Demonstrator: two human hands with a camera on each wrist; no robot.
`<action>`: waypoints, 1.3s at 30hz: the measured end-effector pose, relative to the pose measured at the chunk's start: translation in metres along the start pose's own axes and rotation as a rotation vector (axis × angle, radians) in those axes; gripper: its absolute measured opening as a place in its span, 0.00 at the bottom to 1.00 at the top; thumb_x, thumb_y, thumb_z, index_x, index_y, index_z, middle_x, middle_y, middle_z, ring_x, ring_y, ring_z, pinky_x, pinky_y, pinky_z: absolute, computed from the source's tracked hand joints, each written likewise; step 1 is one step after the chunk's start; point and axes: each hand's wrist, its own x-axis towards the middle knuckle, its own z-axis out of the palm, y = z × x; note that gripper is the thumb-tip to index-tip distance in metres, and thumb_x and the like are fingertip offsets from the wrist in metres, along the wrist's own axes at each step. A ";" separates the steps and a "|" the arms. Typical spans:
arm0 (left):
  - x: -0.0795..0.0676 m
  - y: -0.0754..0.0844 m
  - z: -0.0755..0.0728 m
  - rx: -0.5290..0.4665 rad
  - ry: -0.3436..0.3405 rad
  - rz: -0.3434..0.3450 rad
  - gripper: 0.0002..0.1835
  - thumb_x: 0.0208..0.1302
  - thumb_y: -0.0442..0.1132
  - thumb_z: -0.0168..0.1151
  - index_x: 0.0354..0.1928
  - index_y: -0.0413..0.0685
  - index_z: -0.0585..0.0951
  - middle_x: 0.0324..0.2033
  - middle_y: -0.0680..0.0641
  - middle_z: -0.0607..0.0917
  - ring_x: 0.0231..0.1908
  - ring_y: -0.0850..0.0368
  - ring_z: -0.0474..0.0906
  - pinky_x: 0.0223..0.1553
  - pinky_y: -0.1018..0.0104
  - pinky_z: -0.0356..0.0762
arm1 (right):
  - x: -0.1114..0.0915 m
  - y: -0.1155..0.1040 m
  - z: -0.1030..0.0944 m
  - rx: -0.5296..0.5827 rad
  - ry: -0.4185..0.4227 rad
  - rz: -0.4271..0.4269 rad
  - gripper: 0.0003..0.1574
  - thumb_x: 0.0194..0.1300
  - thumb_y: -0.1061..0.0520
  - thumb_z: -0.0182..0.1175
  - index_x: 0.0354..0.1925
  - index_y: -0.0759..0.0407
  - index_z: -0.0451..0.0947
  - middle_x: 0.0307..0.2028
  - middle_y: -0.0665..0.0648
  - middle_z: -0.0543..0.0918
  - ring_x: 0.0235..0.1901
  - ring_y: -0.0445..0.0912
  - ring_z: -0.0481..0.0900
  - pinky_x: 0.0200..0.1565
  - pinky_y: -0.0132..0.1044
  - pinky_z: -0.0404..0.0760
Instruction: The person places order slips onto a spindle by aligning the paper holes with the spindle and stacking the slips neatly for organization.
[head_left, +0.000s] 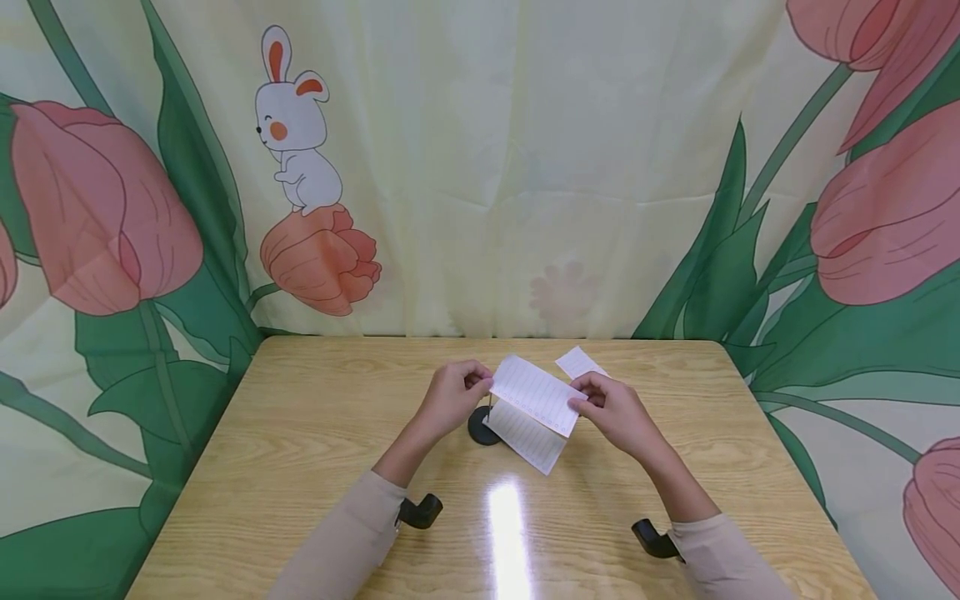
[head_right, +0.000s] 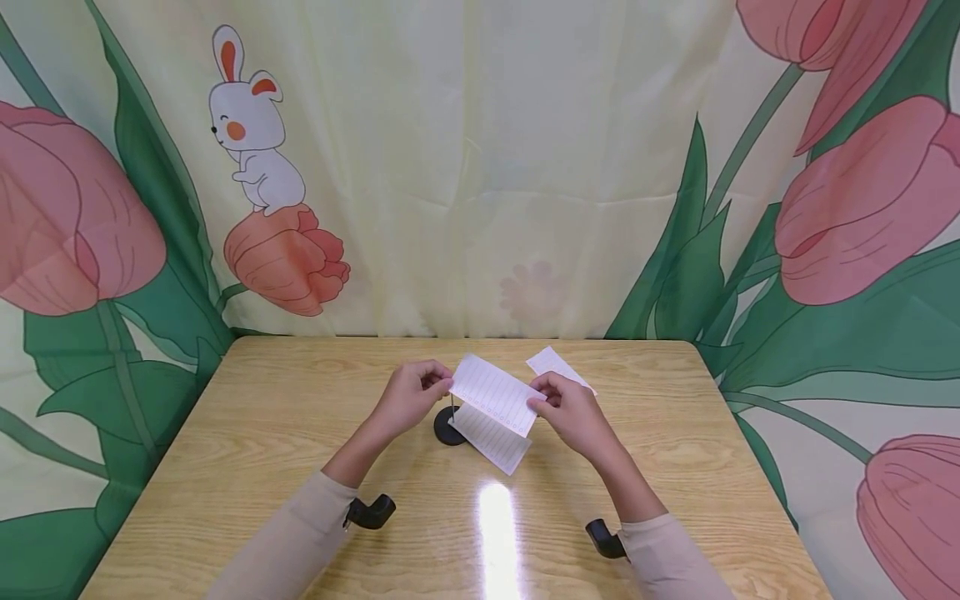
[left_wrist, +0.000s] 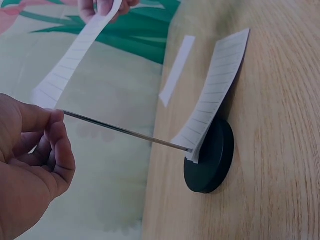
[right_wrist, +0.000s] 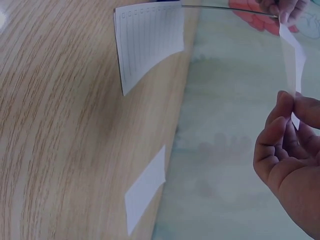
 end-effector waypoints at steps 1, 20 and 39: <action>0.000 0.000 0.000 -0.001 -0.001 -0.005 0.05 0.72 0.31 0.63 0.40 0.38 0.86 0.34 0.42 0.87 0.37 0.41 0.86 0.33 0.69 0.81 | 0.000 0.000 0.000 -0.003 0.001 -0.003 0.11 0.70 0.61 0.67 0.48 0.63 0.81 0.37 0.58 0.84 0.34 0.47 0.80 0.35 0.30 0.79; -0.003 0.003 0.001 0.007 0.001 -0.061 0.06 0.73 0.33 0.62 0.42 0.40 0.87 0.34 0.45 0.86 0.36 0.50 0.84 0.34 0.67 0.81 | 0.002 0.008 0.004 -0.025 0.011 -0.034 0.09 0.68 0.62 0.68 0.46 0.62 0.82 0.36 0.57 0.84 0.34 0.46 0.80 0.35 0.31 0.80; -0.003 -0.002 0.005 0.027 0.018 -0.045 0.05 0.73 0.32 0.62 0.41 0.40 0.86 0.32 0.45 0.85 0.32 0.58 0.80 0.32 0.70 0.79 | 0.002 0.012 0.009 -0.003 -0.021 -0.018 0.09 0.69 0.63 0.67 0.46 0.64 0.81 0.36 0.57 0.84 0.33 0.46 0.81 0.35 0.31 0.81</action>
